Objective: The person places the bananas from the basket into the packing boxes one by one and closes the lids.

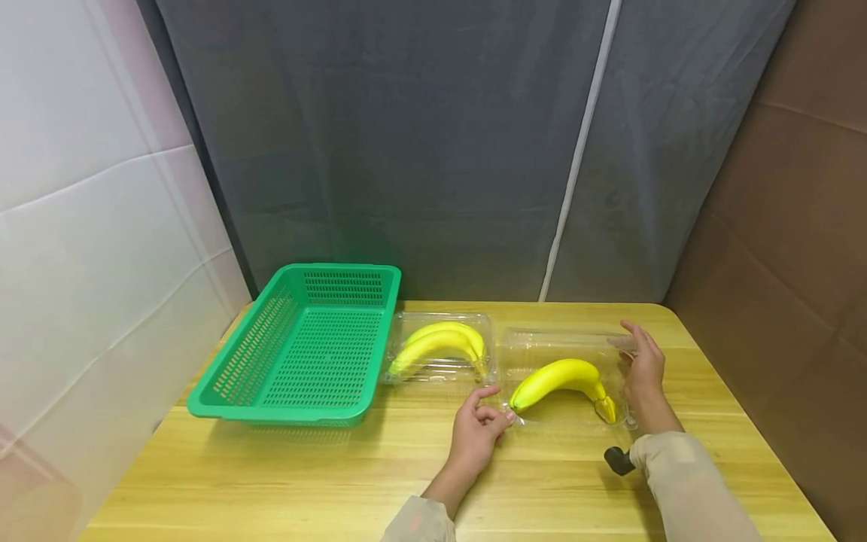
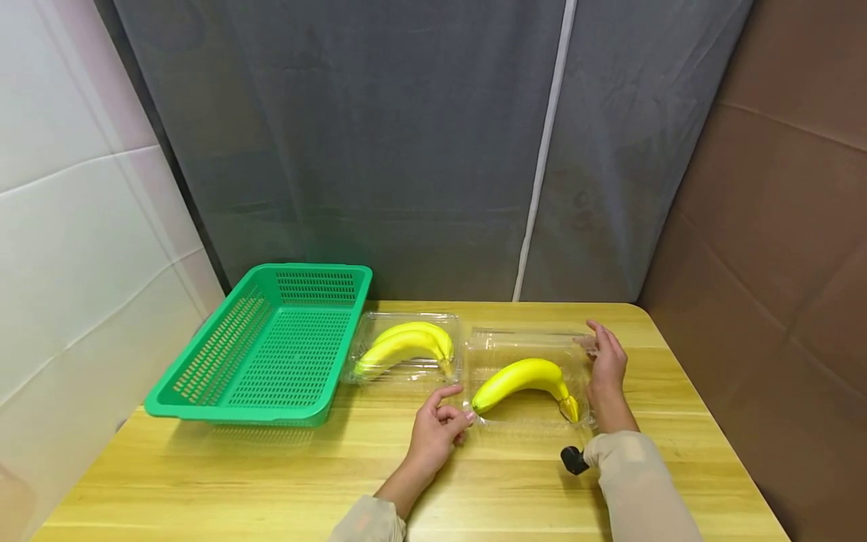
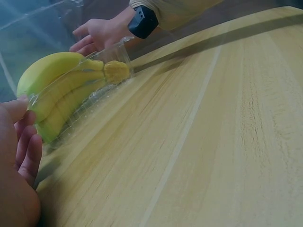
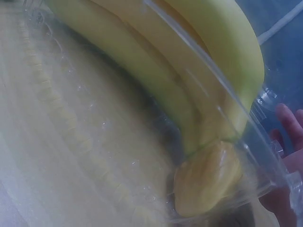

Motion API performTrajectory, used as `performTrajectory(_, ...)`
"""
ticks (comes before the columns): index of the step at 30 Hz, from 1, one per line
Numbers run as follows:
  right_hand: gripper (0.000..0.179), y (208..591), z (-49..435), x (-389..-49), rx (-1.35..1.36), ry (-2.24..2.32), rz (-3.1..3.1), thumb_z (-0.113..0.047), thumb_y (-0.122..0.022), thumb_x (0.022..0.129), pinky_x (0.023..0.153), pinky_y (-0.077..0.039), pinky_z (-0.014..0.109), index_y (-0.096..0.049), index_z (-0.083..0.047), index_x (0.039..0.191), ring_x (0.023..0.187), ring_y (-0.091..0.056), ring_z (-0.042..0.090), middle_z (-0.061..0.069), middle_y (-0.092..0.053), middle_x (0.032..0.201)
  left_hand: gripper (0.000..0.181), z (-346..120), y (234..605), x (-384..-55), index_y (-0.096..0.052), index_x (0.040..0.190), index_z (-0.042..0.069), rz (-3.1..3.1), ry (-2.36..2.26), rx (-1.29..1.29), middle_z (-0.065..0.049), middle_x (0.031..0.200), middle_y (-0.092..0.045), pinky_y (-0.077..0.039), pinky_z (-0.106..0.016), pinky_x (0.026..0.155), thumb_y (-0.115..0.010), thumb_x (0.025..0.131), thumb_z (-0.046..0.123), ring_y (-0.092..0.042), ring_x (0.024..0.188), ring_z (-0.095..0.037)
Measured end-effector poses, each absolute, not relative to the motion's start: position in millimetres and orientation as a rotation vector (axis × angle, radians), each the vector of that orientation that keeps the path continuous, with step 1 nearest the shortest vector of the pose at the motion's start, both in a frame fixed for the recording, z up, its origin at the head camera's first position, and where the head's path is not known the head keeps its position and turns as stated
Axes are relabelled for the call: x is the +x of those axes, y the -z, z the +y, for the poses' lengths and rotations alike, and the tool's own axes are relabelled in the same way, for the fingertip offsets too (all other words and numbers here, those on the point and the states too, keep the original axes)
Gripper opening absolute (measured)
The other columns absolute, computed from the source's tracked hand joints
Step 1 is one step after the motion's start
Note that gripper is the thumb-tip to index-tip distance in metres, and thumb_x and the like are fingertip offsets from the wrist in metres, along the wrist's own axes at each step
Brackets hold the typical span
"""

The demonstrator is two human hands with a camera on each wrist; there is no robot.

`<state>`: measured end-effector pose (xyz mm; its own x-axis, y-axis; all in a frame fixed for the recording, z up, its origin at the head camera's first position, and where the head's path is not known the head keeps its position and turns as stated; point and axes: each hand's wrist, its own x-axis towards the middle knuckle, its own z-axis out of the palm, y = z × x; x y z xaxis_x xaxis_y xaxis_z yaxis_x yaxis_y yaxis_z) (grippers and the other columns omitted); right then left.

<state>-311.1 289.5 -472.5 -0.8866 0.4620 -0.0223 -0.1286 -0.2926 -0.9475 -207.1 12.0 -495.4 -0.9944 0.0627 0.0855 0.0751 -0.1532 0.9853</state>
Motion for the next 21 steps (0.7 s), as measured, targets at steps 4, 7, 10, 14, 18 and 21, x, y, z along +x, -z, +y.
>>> performTrajectory(4, 0.036, 475, 291, -312, -0.401, -2.221, -1.601, -0.032, -0.049, 0.103, 0.074, -0.041, 0.019, -0.064, -0.006, 0.124, 0.091, -0.053, 0.008, -0.011, -0.064, 0.080, 0.044, 12, 495, -207, -0.055, 0.125, -0.006, -2.042, 2.369, -0.165, -0.007, 0.069, -0.063, -0.044, -0.020, 0.051, -0.071, 0.084, -0.004, -0.050, 0.054, -0.015)
performTrajectory(7, 0.035, 476, 292, -310, -0.355, -2.276, -1.533, -0.030, -0.050, 0.103, 0.076, -0.046, 0.019, -0.066, -0.003, 0.119, 0.082, -0.059, 0.012, -0.005, -0.066, 0.068, 0.044, 11, 495, -207, -0.056, 0.125, -0.006, -2.039, 2.369, -0.166, -0.008, 0.069, -0.064, -0.044, -0.020, 0.051, -0.070, 0.084, -0.004, -0.050, 0.054, -0.015)
performTrajectory(10, 0.033, 475, 291, -310, -0.314, -2.300, -1.475, -0.028, -0.051, 0.102, 0.069, -0.050, 0.020, -0.069, -0.002, 0.114, 0.075, -0.060, 0.013, -0.002, -0.066, 0.067, 0.043, 11, 495, -207, -0.056, 0.125, -0.006, -2.042, 2.369, -0.173, -0.008, 0.069, -0.064, -0.045, -0.021, 0.052, -0.070, 0.084, -0.004, -0.051, 0.055, -0.015)
performTrajectory(14, 0.031, 467, 288, -302, -0.304, -2.312, -1.499, -0.026, -0.051, 0.102, 0.070, -0.050, 0.021, -0.070, -0.003, 0.110, 0.076, -0.060, 0.014, -0.001, -0.067, 0.068, 0.045, 12, 513, -216, -0.056, 0.127, -0.001, -2.049, 2.375, -0.168, -0.006, 0.069, -0.064, -0.045, -0.021, 0.052, -0.071, 0.084, -0.002, -0.050, 0.055, -0.015)
performTrajectory(18, 0.030, 461, 288, -293, -0.239, -2.319, -1.581, -0.023, -0.047, 0.104, 0.082, -0.048, 0.024, -0.071, -0.005, 0.107, 0.077, -0.063, 0.013, -0.002, -0.068, 0.070, 0.050, 11, 526, -222, -0.053, 0.131, 0.002, -2.063, 2.393, -0.175, -0.004, 0.071, -0.065, -0.047, -0.021, 0.054, -0.072, 0.085, 0.001, -0.052, 0.056, -0.014)
performTrajectory(21, 0.029, 462, 290, -290, -0.162, -2.332, -1.613, -0.019, -0.045, 0.104, 0.083, -0.048, 0.024, -0.072, -0.007, 0.105, 0.075, -0.065, 0.011, -0.002, -0.069, 0.070, 0.054, 8, 525, -221, -0.051, 0.134, 0.002, -2.053, 2.419, -0.215, -0.003, 0.074, -0.066, -0.049, -0.022, 0.058, -0.072, 0.084, 0.003, -0.055, 0.060, -0.012)
